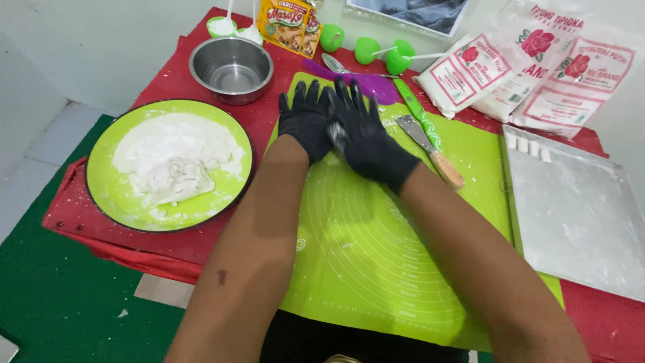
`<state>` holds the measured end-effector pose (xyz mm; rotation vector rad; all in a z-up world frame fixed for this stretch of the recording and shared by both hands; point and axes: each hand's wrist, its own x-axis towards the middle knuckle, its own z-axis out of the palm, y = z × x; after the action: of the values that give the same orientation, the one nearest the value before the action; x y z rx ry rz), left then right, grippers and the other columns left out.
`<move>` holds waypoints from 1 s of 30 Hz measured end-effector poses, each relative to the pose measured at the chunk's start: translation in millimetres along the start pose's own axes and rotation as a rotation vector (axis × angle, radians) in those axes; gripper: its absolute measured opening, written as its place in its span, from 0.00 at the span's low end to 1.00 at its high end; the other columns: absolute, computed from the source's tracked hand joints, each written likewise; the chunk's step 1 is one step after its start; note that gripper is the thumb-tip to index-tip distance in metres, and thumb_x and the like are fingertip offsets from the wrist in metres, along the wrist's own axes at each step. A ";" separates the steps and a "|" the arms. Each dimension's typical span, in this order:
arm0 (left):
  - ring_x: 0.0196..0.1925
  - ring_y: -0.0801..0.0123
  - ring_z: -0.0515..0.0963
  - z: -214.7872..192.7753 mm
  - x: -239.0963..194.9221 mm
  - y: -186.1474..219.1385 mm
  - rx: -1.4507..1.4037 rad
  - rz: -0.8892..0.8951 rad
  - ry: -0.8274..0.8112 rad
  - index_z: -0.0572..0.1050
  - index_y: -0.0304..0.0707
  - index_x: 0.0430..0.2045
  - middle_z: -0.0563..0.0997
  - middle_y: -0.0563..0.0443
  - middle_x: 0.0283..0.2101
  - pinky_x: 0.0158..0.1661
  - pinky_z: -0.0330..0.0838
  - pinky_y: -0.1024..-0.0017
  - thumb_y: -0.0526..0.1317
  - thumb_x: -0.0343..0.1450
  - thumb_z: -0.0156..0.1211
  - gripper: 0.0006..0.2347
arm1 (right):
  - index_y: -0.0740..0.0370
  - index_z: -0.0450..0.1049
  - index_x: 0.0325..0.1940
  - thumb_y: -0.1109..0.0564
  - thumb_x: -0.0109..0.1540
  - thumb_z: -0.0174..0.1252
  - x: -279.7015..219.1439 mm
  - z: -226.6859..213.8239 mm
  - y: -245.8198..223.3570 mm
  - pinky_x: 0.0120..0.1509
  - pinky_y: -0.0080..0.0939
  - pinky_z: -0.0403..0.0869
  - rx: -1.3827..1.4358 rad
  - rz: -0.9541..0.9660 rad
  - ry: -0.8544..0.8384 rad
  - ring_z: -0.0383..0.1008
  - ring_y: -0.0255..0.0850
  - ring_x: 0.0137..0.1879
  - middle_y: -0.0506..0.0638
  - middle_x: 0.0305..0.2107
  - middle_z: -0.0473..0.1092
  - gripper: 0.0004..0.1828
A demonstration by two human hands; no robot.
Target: Shaping small pieces of dough into cylinders and placing them on a tray
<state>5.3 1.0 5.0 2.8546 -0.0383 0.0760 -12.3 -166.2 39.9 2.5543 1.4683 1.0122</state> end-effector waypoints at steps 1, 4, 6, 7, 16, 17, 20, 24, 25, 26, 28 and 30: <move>0.82 0.50 0.36 -2.9 -2.2 2.2 0.013 -0.005 -0.009 0.46 0.56 0.77 0.40 0.51 0.81 0.72 0.26 0.36 0.57 0.77 0.39 0.30 | 0.62 0.47 0.83 0.52 0.76 0.41 14.5 10.2 4.8 0.73 0.71 0.61 -0.005 0.057 -0.008 0.46 0.63 0.81 0.64 0.78 0.44 0.31; 0.82 0.50 0.35 0.6 1.0 1.9 0.024 -0.014 -0.021 0.45 0.58 0.77 0.38 0.52 0.81 0.73 0.27 0.35 0.59 0.77 0.38 0.31 | 0.56 0.43 0.85 0.55 0.77 0.39 41.9 10.8 14.7 0.78 0.66 0.58 0.126 0.152 0.010 0.45 0.57 0.82 0.59 0.79 0.44 0.31; 0.82 0.50 0.34 4.2 4.2 0.1 0.021 -0.017 -0.025 0.43 0.59 0.77 0.37 0.54 0.81 0.73 0.27 0.36 0.60 0.76 0.37 0.31 | 0.54 0.44 0.85 0.56 0.77 0.42 47.3 0.1 16.9 0.80 0.66 0.56 0.263 0.189 0.033 0.46 0.56 0.82 0.58 0.79 0.45 0.32; 0.82 0.51 0.34 5.1 4.6 0.5 0.032 -0.018 -0.023 0.43 0.59 0.77 0.37 0.54 0.81 0.73 0.27 0.36 0.59 0.77 0.38 0.31 | 0.50 0.44 0.85 0.54 0.77 0.39 45.4 -6.3 17.0 0.81 0.63 0.54 0.345 0.189 0.035 0.44 0.53 0.83 0.54 0.79 0.44 0.31; 0.82 0.50 0.32 0.2 0.7 -0.5 0.014 0.005 -0.060 0.42 0.57 0.77 0.36 0.51 0.81 0.72 0.23 0.35 0.55 0.79 0.32 0.29 | 0.56 0.47 0.82 0.37 0.71 0.42 -48.9 -113.3 -30.7 0.80 0.65 0.45 0.313 0.053 -0.309 0.41 0.56 0.83 0.59 0.78 0.44 0.39; 0.81 0.50 0.31 1.1 2.1 -1.1 -0.001 0.008 -0.063 0.42 0.57 0.77 0.35 0.51 0.81 0.71 0.21 0.34 0.55 0.78 0.32 0.29 | 0.56 0.47 0.82 0.35 0.69 0.43 -60.3 -127.4 -34.0 0.80 0.66 0.45 0.306 0.042 -0.350 0.41 0.56 0.83 0.59 0.78 0.44 0.41; 0.81 0.50 0.32 1.3 2.4 0.7 0.020 0.002 -0.051 0.43 0.56 0.77 0.37 0.50 0.81 0.71 0.22 0.34 0.55 0.79 0.32 0.28 | 0.58 0.48 0.81 0.35 0.66 0.49 -96.3 -162.4 -43.8 0.79 0.67 0.46 0.437 0.120 -0.429 0.42 0.58 0.82 0.60 0.77 0.46 0.45; 0.82 0.50 0.36 9.9 4.1 0.4 0.041 0.000 -0.022 0.46 0.53 0.77 0.41 0.49 0.81 0.71 0.26 0.35 0.54 0.78 0.36 0.29 | 0.56 0.54 0.79 0.36 0.64 0.52 -123.9 -205.5 -45.7 0.78 0.63 0.50 0.390 0.080 -0.446 0.46 0.57 0.81 0.57 0.76 0.50 0.43; 0.81 0.50 0.39 21.4 9.8 -3.1 0.054 0.019 0.089 0.51 0.52 0.75 0.44 0.50 0.80 0.70 0.28 0.33 0.53 0.77 0.37 0.28 | 0.55 0.54 0.79 0.38 0.65 0.51 -127.7 -216.7 -46.7 0.79 0.62 0.50 0.438 0.131 -0.446 0.51 0.52 0.80 0.55 0.76 0.53 0.41; 0.80 0.49 0.42 32.8 15.4 -6.8 0.067 0.039 0.200 0.55 0.52 0.74 0.48 0.50 0.79 0.69 0.30 0.32 0.53 0.75 0.37 0.28 | 0.54 0.55 0.78 0.40 0.66 0.50 -131.3 -228.0 -47.8 0.80 0.60 0.49 0.487 0.181 -0.444 0.56 0.48 0.79 0.53 0.75 0.56 0.38; 0.80 0.49 0.42 25.0 9.5 -4.3 0.047 0.042 0.197 0.55 0.51 0.74 0.49 0.50 0.79 0.70 0.30 0.33 0.52 0.75 0.38 0.28 | 0.57 0.57 0.77 0.42 0.65 0.52 -136.3 -236.3 -46.6 0.79 0.61 0.55 0.406 0.196 -0.350 0.60 0.51 0.78 0.56 0.73 0.59 0.37; 0.80 0.49 0.42 19.5 6.2 -3.2 0.028 0.043 0.195 0.55 0.50 0.74 0.49 0.50 0.79 0.70 0.29 0.35 0.52 0.75 0.39 0.28 | 0.61 0.59 0.75 0.45 0.64 0.54 -135.5 -238.4 -46.0 0.79 0.61 0.60 0.327 0.208 -0.256 0.64 0.54 0.76 0.59 0.71 0.62 0.36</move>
<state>12.5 -1.6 -14.2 2.8601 -0.0592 0.3663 -224.1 -314.4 142.3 2.9752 1.4210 0.4585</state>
